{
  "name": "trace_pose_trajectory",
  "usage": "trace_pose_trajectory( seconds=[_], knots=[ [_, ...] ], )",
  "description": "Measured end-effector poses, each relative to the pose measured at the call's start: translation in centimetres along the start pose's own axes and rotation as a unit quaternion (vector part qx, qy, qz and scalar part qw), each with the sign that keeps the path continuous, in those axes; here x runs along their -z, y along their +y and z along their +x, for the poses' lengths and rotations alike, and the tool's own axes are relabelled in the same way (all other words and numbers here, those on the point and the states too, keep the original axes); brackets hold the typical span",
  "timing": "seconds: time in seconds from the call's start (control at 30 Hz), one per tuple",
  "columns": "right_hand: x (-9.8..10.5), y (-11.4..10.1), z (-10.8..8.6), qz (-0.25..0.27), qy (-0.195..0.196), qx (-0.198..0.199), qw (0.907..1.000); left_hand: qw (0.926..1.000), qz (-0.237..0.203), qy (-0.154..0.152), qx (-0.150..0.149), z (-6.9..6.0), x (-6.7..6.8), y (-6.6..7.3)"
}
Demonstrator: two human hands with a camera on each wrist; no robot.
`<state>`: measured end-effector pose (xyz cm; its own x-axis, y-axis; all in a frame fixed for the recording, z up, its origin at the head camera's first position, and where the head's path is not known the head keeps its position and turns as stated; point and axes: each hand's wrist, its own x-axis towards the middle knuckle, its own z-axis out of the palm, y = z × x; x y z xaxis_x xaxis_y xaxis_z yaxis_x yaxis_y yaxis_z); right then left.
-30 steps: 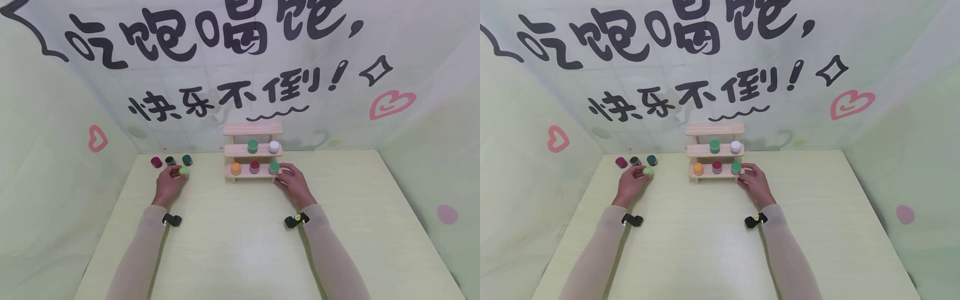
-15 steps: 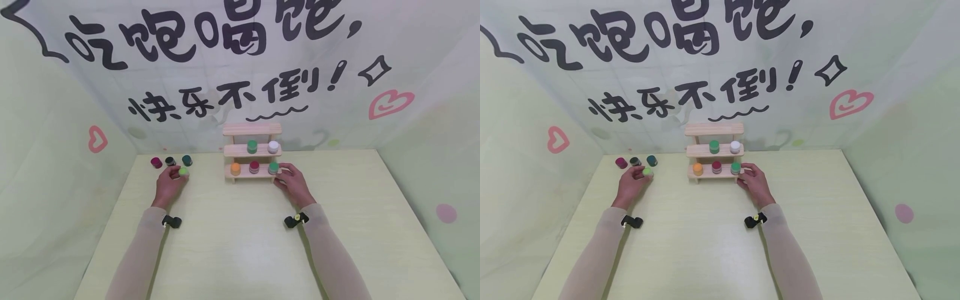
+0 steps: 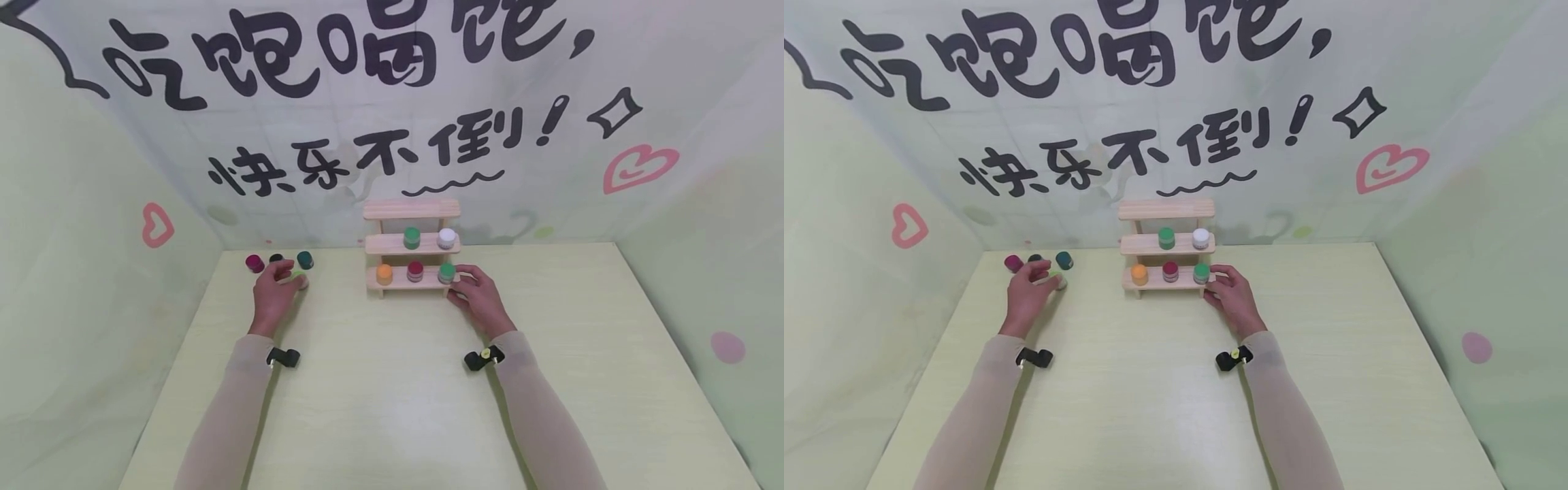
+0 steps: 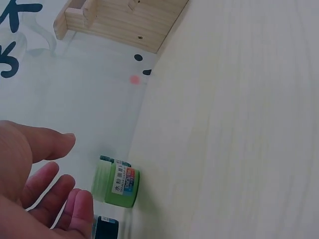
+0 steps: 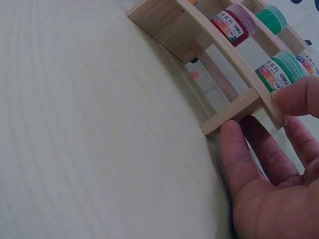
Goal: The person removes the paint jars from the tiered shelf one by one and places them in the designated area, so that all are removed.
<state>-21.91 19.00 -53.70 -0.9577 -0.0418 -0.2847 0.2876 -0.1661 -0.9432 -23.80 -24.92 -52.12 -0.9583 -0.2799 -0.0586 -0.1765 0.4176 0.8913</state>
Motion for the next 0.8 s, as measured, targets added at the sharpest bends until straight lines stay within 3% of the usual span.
trace_pose_trajectory(
  seconds=[0.17, 0.33, 0.8],
  knots=[
    [0.0, 0.0, 0.0, 0.003, 0.003, 0.000, 1.0000, 0.9995, -0.026, 0.002, -0.020, -0.1, -0.5, 1.1],
    [0.0, 0.0, 0.1, 0.001, 0.002, -0.003, 1.0000, 0.9971, -0.060, -0.017, -0.044, -0.3, -1.3, 2.6],
    [0.2, 0.1, 0.2, 0.006, -0.002, -0.004, 1.0000, 0.9920, -0.084, -0.042, -0.084, -1.0, -5.1, 7.7]
  ],
)
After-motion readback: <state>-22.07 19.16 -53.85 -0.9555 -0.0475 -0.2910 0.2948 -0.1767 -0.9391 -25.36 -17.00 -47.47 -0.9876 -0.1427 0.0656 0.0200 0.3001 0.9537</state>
